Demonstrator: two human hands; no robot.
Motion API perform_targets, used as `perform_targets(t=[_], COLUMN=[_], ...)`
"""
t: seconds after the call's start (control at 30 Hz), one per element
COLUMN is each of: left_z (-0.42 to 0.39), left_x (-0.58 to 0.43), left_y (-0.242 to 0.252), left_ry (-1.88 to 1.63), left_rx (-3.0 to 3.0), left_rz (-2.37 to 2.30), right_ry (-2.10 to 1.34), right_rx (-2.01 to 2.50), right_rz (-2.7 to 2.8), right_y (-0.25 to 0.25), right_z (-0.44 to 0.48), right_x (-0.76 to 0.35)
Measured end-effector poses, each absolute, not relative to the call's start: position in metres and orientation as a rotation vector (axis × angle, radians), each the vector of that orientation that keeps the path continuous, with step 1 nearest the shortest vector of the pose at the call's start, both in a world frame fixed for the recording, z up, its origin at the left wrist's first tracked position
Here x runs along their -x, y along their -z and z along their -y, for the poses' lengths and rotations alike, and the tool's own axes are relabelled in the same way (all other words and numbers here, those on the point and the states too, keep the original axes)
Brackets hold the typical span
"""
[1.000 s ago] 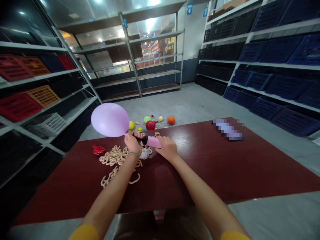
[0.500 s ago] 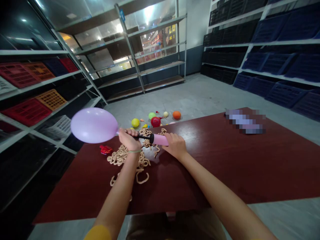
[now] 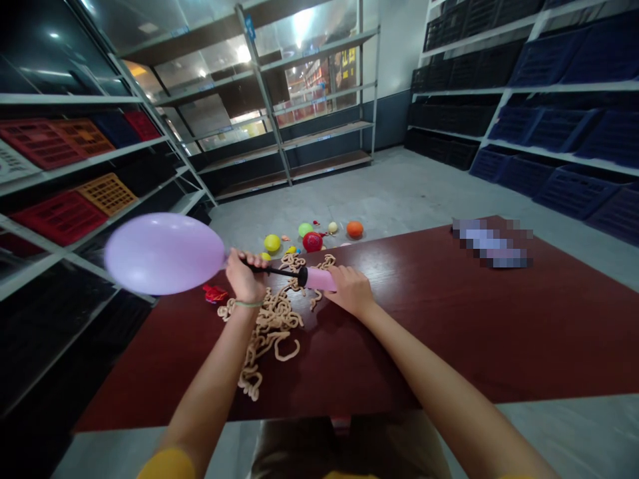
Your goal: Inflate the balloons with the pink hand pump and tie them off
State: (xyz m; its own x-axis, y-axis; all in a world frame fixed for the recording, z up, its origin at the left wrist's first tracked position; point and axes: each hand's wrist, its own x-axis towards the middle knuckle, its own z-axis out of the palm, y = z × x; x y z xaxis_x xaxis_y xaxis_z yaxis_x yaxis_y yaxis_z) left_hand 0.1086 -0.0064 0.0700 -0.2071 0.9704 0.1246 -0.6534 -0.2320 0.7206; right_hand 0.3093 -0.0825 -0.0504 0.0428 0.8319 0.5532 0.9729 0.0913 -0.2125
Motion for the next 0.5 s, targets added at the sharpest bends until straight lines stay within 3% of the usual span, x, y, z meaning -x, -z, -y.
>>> perform_targets(t=[0.2, 0.5], left_z=[-0.005, 0.027], left_x=[-0.111, -0.184], left_y=[-0.09, -0.037], left_ry=[-1.892, -1.725], left_rx=[-0.68, -0.721], left_rz=[-0.595, -0.656], right_ry=[0.305, 0.361], right_rx=[1.83, 1.835], right_rz=[1.743, 1.682], right_y=[0.051, 0.049], right_z=[0.079, 0.081], right_x=[-0.31, -0.314])
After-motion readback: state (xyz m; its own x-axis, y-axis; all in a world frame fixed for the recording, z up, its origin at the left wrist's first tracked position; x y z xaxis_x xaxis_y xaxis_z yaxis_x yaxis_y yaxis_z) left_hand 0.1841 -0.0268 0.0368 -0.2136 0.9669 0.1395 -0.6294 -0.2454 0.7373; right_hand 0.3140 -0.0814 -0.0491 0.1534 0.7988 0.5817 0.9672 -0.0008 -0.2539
